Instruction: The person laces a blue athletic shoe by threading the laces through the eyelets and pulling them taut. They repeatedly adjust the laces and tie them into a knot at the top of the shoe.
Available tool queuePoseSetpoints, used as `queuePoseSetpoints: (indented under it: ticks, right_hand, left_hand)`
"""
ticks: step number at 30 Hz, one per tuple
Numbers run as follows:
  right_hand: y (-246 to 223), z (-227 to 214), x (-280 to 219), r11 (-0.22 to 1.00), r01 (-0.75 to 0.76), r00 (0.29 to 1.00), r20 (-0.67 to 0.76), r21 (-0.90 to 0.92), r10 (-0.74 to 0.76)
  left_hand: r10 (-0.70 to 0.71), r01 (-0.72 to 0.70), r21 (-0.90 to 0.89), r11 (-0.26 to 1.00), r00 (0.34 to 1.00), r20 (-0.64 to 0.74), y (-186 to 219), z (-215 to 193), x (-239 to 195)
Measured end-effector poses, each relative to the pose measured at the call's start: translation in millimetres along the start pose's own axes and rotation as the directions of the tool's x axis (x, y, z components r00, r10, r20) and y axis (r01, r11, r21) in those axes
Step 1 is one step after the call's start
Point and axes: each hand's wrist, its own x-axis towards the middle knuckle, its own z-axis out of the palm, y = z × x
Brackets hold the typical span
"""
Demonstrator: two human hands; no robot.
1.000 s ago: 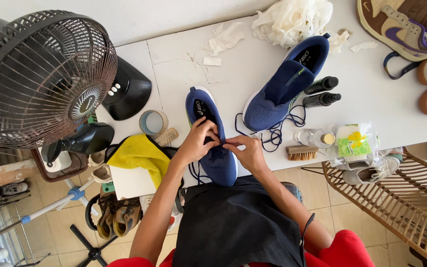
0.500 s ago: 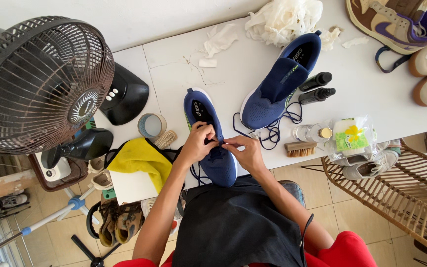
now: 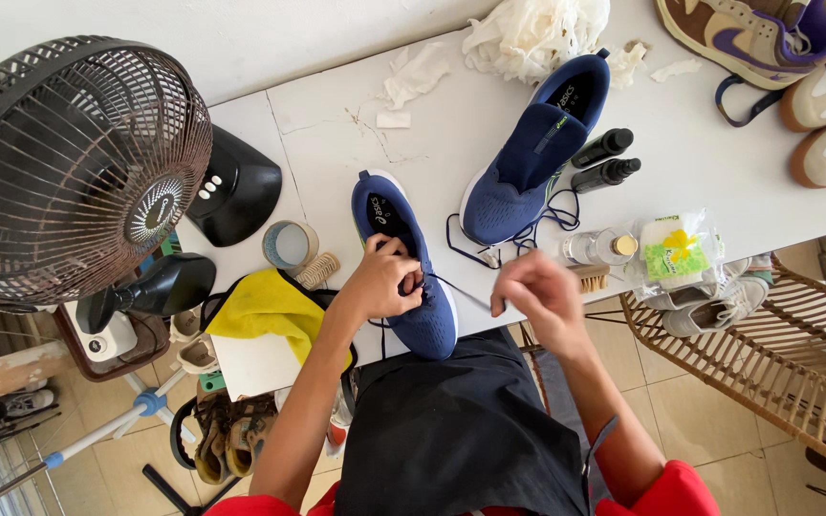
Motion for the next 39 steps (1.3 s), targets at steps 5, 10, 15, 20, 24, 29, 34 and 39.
queuePoseSetpoints:
  ticks: [5,10,15,20,24,29,34,39]
  right_hand:
    - [50,17,12,0.668,-0.311,0.875,0.071,-0.676,0.479]
    - [116,27,7,0.563,-0.126,0.916,0.123,-0.817,0.383]
    - [31,4,-7,0.957,-0.264,0.9,0.324,-0.123,0.291]
    - [10,-12,21,0.704,-0.293,0.76,0.29,-0.646,0.582]
    - [53,11,24,0.358,-0.042,0.855,0.152,-0.933,0.497]
    - [130,7,11,0.523,-0.009,0.885,0.236,-0.853,0.401]
    - [104,1,15,0.881,-0.369,0.825,0.333,-0.295,0.457]
    - [82,-11,26,0.8,-0.455,0.751,0.315,-0.391,0.581]
  left_hand:
    - [-0.016,0.016,0.029,0.999,1.0,0.006,16,-10,-11]
    - [-0.003,0.005,0.081,0.997,1.0,-0.024,17,-4,-15]
    - [0.043,-0.031,0.157,0.987,0.996,-0.073,11,11,-20]
    - [0.059,-0.013,0.153,0.988,0.952,-0.3,28,-3,-49]
    - [-0.146,0.101,-0.127,0.987,0.893,-0.425,19,-1,-74]
    - [-0.349,0.151,-0.501,0.852,0.877,-0.331,11,16,-81]
    - [-0.376,0.158,-0.565,0.809,0.879,-0.292,16,13,-79]
    - [-0.39,0.174,-0.579,0.797,0.88,-0.272,22,20,-80]
